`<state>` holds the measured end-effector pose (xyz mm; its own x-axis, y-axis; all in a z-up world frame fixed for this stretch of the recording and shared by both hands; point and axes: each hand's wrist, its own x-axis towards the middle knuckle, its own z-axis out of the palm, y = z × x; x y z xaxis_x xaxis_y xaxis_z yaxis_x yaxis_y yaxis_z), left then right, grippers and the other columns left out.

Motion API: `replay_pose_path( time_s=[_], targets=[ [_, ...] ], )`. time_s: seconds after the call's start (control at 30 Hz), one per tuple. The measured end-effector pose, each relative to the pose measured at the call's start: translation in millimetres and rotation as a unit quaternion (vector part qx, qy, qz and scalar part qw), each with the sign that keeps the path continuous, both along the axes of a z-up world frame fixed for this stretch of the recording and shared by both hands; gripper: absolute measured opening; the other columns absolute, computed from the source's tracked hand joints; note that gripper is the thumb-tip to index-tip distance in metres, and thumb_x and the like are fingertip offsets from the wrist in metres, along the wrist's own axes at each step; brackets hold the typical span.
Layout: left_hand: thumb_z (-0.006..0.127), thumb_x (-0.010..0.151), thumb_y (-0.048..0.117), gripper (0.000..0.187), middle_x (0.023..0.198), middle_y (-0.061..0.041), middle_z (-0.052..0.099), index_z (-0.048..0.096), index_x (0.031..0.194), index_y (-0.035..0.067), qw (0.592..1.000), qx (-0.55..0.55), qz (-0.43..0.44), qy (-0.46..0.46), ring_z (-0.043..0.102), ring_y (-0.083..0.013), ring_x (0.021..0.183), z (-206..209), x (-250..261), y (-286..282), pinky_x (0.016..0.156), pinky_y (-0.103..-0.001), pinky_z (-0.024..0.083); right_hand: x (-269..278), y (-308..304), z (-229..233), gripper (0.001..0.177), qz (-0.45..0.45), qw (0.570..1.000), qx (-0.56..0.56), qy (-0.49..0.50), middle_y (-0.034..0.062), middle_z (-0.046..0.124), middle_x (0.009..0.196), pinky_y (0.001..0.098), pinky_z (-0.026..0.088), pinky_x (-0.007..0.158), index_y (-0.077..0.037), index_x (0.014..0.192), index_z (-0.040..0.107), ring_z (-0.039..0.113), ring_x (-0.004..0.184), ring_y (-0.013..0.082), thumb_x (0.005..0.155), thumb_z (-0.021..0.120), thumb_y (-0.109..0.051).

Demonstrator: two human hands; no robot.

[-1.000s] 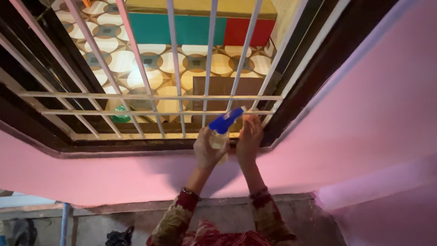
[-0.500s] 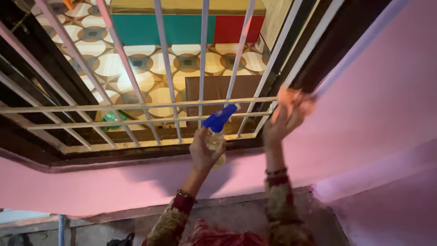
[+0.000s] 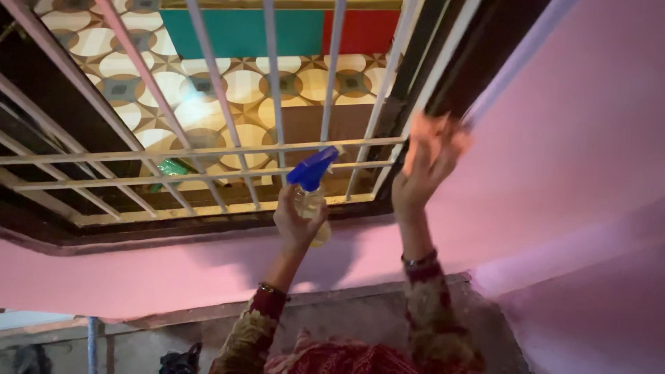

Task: The person sprays a cleaning solution from a spray bottle onto a metal window grille and wipes it with a cloth. The person moves from an indoor area to an outdoor balcony and continues cleaning the grille bars systematically.

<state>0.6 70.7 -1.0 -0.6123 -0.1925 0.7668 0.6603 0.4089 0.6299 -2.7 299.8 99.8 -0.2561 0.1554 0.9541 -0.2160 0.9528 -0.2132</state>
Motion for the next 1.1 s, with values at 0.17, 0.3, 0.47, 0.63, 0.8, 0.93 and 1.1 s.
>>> replay_pose_path(
  time_s=[0.17, 0.3, 0.47, 0.63, 0.8, 0.93, 1.1],
  targets=[
    [0.086, 0.080, 0.033, 0.074, 0.112, -0.015, 0.067, 0.048, 0.139, 0.008, 1.000, 0.001, 0.026, 0.002, 0.071, -0.0309, 0.094, -6.0, -1.0, 25.9, 0.080, -0.040, 0.059, -34.1, 15.1, 26.1, 0.038, -0.071, 0.993, 0.075, 0.051, 0.0154, 0.030, 0.164, 0.0587, 0.017, 0.133, -0.006, 0.144, 0.053, 0.023, 0.155, 0.0349, 0.111, 0.051, -0.026],
    [0.085, 0.080, 0.032, 0.071, 0.110, -0.016, 0.066, 0.051, 0.137, 0.007, 0.999, 0.013, 0.042, -0.001, 0.071, -0.0303, 0.091, -10.5, -2.5, 28.0, 0.077, -0.039, 0.059, -12.4, 1.0, -83.1, 0.030, 0.044, 0.999, 0.021, -0.009, -0.0014, 0.054, 0.139, 0.0607, 0.028, 0.128, -0.019, 0.128, 0.061, 0.052, 0.141, 0.0231, 0.102, 0.053, -0.032],
    [0.087, 0.079, 0.031, 0.072, 0.109, -0.017, 0.067, 0.053, 0.136, 0.005, 0.998, 0.011, 0.061, 0.001, 0.070, -0.0320, 0.091, -14.7, -0.3, 28.3, 0.078, -0.040, 0.058, 31.6, -1.6, -227.8, 0.030, 0.113, 0.985, 0.037, -0.127, 0.0158, 0.052, 0.145, 0.0499, 0.041, 0.110, -0.014, 0.137, 0.061, 0.047, 0.136, 0.0332, 0.108, 0.055, -0.014],
    [0.085, 0.081, 0.028, 0.070, 0.112, -0.018, 0.067, 0.052, 0.139, 0.005, 0.998, 0.020, 0.058, 0.008, 0.071, -0.0335, 0.093, -10.4, 4.5, 29.4, 0.080, -0.040, 0.059, 13.1, 2.6, -178.2, 0.030, 0.162, 0.982, 0.011, -0.099, 0.0139, 0.052, 0.147, 0.0511, 0.041, 0.107, -0.014, 0.134, 0.059, 0.047, 0.133, 0.0347, 0.104, 0.065, -0.017],
    [0.083, 0.083, 0.027, 0.070, 0.123, -0.021, 0.065, 0.048, 0.140, 0.005, 0.996, 0.001, 0.068, 0.062, 0.070, -0.0365, 0.107, -3.7, 4.0, 27.0, 0.091, -0.041, 0.059, -2.7, -5.6, -18.8, 0.035, 0.092, 0.992, 0.082, 0.002, 0.0046, 0.046, 0.158, 0.0506, 0.033, 0.121, -0.021, 0.142, 0.060, 0.048, 0.142, 0.0334, 0.108, 0.061, -0.016],
    [0.084, 0.079, 0.029, 0.076, 0.125, -0.023, 0.065, 0.048, 0.141, 0.004, 0.997, 0.009, 0.058, 0.042, 0.070, -0.0351, 0.111, -3.4, 9.5, 26.2, 0.094, -0.040, 0.059, -9.8, -6.9, 10.8, 0.040, 0.024, 0.994, 0.104, -0.002, 0.0058, 0.040, 0.160, 0.0556, 0.021, 0.127, -0.020, 0.148, 0.054, 0.046, 0.139, 0.0352, 0.107, 0.055, -0.019],
    [0.083, 0.082, 0.027, 0.073, 0.124, -0.020, 0.065, 0.047, 0.142, 0.003, 0.997, 0.057, 0.025, 0.050, 0.070, -0.0319, 0.112, -10.3, 6.3, 21.2, 0.097, -0.040, 0.058, -0.4, -5.7, -110.5, 0.025, 0.110, 0.985, 0.001, -0.132, 0.0123, 0.058, 0.135, 0.0459, 0.042, 0.107, -0.016, 0.124, 0.073, 0.054, 0.118, 0.0348, 0.102, 0.066, -0.025]
  ],
)
